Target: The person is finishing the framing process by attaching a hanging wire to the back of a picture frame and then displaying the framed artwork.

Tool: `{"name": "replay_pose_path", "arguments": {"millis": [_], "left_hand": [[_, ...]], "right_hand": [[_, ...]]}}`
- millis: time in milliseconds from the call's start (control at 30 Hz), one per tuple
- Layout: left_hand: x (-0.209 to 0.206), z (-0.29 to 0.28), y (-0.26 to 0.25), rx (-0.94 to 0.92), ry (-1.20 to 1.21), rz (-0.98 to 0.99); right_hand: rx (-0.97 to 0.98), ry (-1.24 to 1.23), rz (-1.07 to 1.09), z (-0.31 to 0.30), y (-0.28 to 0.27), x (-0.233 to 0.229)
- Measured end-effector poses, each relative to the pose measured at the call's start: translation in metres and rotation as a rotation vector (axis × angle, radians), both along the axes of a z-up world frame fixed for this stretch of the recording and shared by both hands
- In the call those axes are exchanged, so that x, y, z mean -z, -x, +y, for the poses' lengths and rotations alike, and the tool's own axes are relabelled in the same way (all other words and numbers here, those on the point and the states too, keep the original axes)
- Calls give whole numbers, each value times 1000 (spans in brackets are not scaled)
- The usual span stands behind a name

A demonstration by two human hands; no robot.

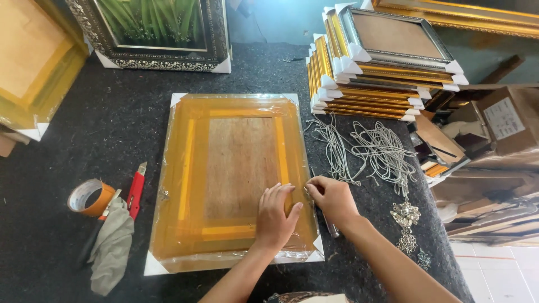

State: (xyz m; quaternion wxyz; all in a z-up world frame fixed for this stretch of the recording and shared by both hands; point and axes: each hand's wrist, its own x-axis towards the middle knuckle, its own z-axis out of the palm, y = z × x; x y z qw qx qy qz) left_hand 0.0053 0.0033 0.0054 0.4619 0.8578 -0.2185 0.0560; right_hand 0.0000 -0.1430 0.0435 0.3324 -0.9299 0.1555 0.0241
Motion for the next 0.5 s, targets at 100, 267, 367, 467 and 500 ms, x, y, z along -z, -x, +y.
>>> {"name": "replay_pose_path", "arguments": {"millis": [100,267,367,467,500], "left_hand": [[-5,1,-2,-13,106,43],[11,2,-4,-34,221,61],[22,2,-6,-67,258,70],[24,3,-6,-90,284,67],[24,4,-6,-100,298,74]], "right_hand": [[136,-218,10,16,10,-13],[230,-545,-85,24,20,10],[272,-673,-137,21,20,24],[309,-723,-92,22,21,28],[331,-763,-62,23,20,29]]}}
